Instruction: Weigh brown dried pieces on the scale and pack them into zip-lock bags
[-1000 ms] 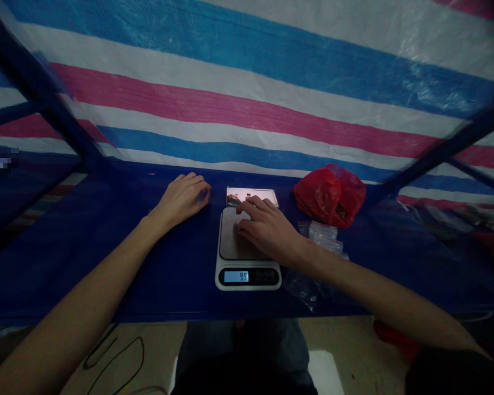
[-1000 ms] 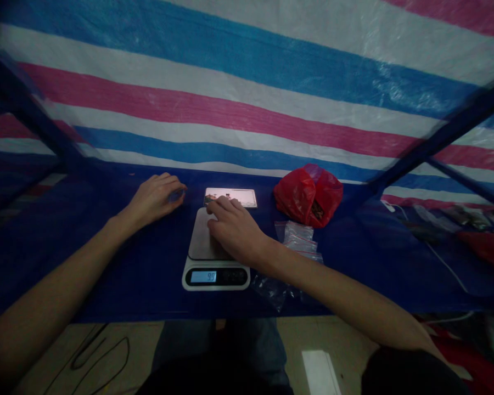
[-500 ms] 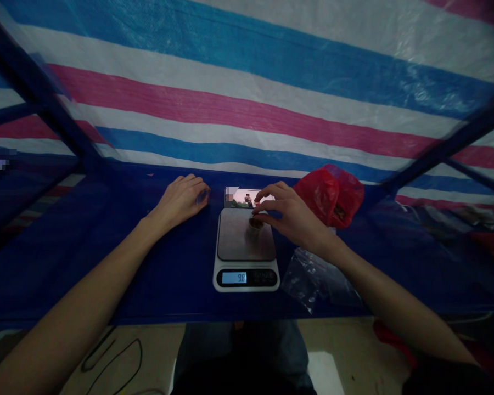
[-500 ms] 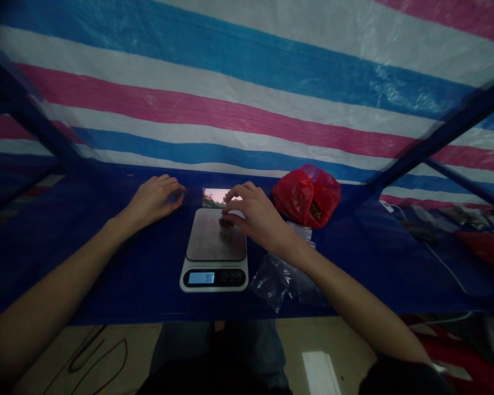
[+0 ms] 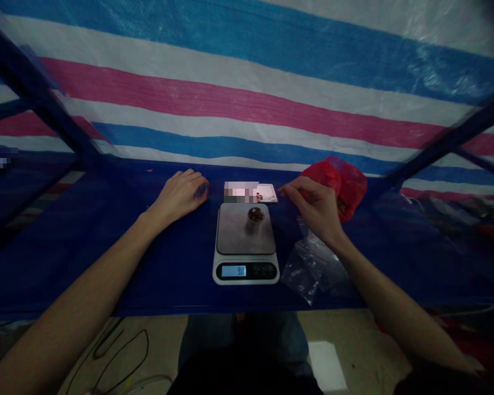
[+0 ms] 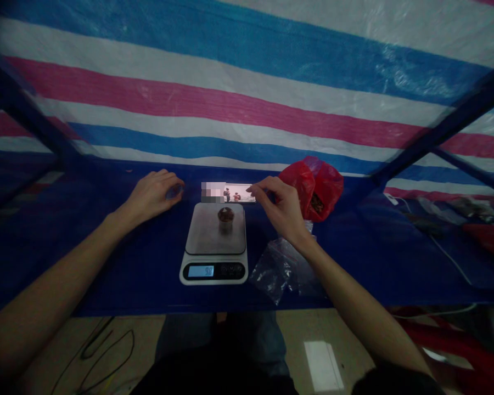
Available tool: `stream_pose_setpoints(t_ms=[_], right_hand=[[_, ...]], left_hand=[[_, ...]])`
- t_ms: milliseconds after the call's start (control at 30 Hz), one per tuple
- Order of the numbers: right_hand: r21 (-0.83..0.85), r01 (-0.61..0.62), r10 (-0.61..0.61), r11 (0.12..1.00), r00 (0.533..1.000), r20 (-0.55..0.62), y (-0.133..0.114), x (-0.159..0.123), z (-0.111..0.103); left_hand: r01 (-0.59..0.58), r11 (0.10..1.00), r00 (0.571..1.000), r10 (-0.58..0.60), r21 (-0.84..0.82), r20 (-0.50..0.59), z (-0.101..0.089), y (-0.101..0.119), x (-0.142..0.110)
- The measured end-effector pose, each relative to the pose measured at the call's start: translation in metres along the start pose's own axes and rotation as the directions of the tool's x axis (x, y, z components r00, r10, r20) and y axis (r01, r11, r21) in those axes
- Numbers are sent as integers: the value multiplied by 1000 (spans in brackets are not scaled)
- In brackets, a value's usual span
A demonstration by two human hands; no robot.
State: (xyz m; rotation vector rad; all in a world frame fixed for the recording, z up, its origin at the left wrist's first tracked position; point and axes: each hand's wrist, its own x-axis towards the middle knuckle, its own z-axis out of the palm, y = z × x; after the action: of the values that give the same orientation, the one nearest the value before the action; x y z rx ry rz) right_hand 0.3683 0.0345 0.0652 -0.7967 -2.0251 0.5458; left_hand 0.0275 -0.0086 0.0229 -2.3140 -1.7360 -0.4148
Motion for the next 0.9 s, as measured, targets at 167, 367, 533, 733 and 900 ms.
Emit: stream_pose_setpoints(t_ms=[167, 367, 533, 733, 900], right_hand=[[-60, 67, -68, 996, 998, -13, 12, -19, 19], [-80, 95, -90, 992, 994, 57, 17, -26, 22], [-119, 84, -78, 989, 996, 47, 20, -23, 14], [-129, 87, -80, 988, 995, 60, 22, -23, 13], [-163, 100, -93, 982, 995, 47, 23, -20, 13]], left_hand=[[-3, 1000, 1000, 3, -17, -17, -3, 4, -1], [11, 999, 1000, -12, -34, -15, -5, 9, 0], [-26, 999, 999, 24, -48, -41, -3, 9, 0], [-32, 998, 999, 29, -51, -44, -3, 8, 0], [-27, 998, 999, 25, -52, -40, 0, 7, 0]])
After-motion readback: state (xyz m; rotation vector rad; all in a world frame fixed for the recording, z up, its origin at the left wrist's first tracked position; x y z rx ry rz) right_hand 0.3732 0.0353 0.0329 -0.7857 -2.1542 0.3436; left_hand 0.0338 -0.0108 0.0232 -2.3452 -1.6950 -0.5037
